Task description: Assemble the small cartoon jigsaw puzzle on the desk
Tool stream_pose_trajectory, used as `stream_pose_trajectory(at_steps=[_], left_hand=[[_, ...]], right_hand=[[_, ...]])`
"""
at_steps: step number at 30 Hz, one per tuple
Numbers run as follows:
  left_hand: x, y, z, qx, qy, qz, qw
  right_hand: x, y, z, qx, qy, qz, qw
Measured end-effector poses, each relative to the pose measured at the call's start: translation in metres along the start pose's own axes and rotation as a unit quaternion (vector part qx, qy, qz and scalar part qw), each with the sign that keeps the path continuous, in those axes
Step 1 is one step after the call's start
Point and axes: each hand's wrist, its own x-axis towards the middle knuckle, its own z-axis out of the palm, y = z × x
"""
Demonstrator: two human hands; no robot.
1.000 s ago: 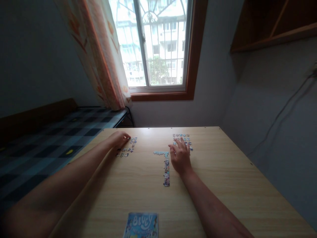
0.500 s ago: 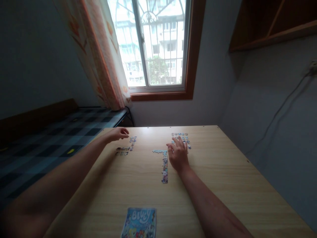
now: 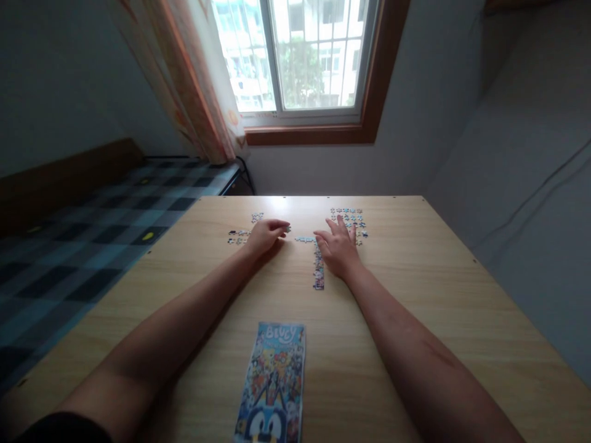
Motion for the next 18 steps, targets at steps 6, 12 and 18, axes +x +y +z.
stream_pose_trajectory(at_steps=[6,12,18], left_hand=[[-0.009,-0.005,0.008,0.034,0.019,0.039,0.998],[-0.013,-0.002,0.007,0.078,0.013,0.058,0.995],[-0.013,0.000,0.008,0.094,0.019,0.042,0.995]], right_hand=[[0.000,-0.002,0.000,-0.019,-0.041,-0.003,0.999],[0.001,-0.005,-0.001,-0.028,-0.055,0.012,0.998],[0.002,-0.008,-0.001,-0.035,-0.058,0.013,0.998]])
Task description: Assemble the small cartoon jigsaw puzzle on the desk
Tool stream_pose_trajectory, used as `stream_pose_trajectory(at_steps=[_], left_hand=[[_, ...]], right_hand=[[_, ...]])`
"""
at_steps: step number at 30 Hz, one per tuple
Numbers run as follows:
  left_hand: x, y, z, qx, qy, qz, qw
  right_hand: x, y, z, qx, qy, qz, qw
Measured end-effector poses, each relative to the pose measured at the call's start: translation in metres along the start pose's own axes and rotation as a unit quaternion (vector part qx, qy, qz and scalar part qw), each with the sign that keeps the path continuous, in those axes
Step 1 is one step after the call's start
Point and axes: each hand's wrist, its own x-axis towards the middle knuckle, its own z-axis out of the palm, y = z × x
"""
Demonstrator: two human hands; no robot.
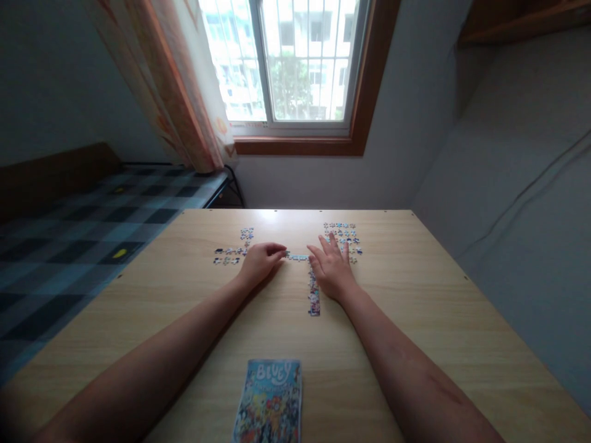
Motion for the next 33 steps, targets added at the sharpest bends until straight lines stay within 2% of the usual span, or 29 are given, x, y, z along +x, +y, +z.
stream_pose_trajectory(at_steps=[13,21,27,33], left_hand=[[-0.0047,0.0011,-0.0020,0.088,-0.002,-0.020,0.996],[-0.0072,0.0056,-0.0003,0.128,-0.008,-0.009,0.992],[-0.0092,0.0049,0.0010,0.142,0.012,0.012,0.990],[-0.0087,0.0048,0.0016,0.161,-0.005,0.026,0.987]], right_hand=[[-0.0027,-0.0037,0.0014,-0.052,-0.060,-0.078,0.994],[-0.0006,-0.0035,0.0018,-0.054,-0.081,-0.076,0.992],[0.0005,-0.0043,-0.0004,-0.058,-0.096,-0.071,0.991],[0.0012,-0.0049,-0.0009,-0.070,-0.104,-0.070,0.990]])
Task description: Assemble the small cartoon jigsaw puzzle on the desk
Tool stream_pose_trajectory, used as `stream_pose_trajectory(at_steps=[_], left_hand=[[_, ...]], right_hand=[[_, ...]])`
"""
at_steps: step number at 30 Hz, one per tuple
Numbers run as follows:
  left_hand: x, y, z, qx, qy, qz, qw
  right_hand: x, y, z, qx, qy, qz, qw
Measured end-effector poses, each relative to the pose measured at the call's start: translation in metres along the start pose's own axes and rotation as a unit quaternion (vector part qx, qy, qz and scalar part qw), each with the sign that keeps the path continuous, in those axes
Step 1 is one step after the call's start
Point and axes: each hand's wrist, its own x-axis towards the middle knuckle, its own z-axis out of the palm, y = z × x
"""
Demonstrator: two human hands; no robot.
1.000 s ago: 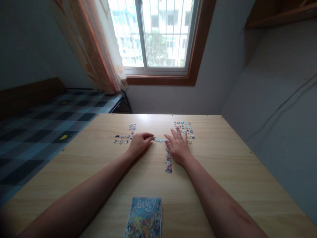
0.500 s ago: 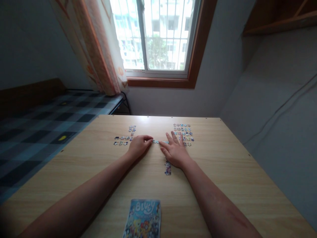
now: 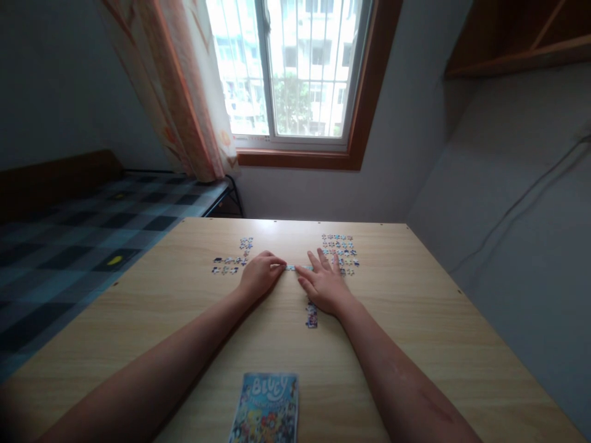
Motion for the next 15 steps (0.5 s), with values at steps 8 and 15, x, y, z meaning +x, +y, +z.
stream_pose_trajectory(at_steps=[8,15], left_hand=[[0.0010,0.0017,-0.0009,0.016,-0.006,-0.003,1.000],[0.0017,-0.0016,-0.0010,-0.011,0.004,-0.002,1.000]], right_hand=[[0.0005,-0.0014,-0.0013,0.008,-0.009,0.001,1.000],[0.0018,0.0031,0.0002,0.069,0.074,0.076,0.992]])
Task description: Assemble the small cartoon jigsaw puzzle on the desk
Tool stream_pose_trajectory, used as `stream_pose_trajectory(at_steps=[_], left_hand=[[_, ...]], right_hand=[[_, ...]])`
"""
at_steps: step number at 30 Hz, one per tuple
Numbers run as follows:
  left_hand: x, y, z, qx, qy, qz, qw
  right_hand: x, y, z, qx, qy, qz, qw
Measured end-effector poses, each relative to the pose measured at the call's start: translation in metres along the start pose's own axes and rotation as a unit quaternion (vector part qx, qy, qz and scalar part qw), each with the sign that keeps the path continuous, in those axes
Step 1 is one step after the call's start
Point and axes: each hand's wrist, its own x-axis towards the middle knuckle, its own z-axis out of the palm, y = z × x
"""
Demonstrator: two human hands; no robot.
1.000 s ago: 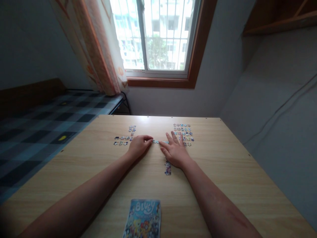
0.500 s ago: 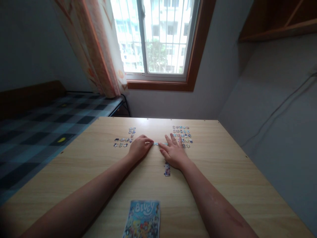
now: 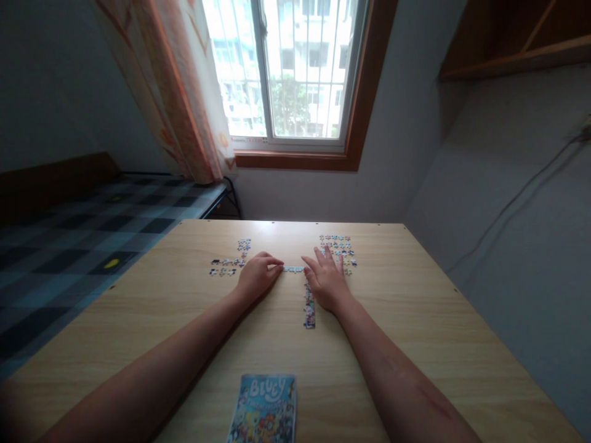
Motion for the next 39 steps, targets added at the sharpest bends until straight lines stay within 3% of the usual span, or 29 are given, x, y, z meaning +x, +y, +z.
stream_pose_trajectory(at_steps=[9,25,32,35,39], left_hand=[[0.000,-0.002,-0.001,-0.022,-0.001,-0.004,1.000],[-0.004,-0.001,0.001,-0.014,0.012,0.016,1.000],[-0.008,0.001,-0.007,-0.009,0.092,0.082,0.992],[-0.013,0.003,-0.008,-0.006,0.066,0.136,0.988],[-0.018,0.009,-0.006,0.006,-0.012,0.193,0.981]], right_hand=[[0.001,0.006,0.002,0.056,0.108,0.051,0.991],[-0.002,0.008,0.008,0.065,0.155,0.009,0.986],[-0.004,0.008,0.005,0.082,0.198,-0.017,0.977],[-0.006,0.006,0.001,0.082,0.232,-0.051,0.968],[-0.006,0.005,-0.004,0.084,0.275,-0.101,0.952]])
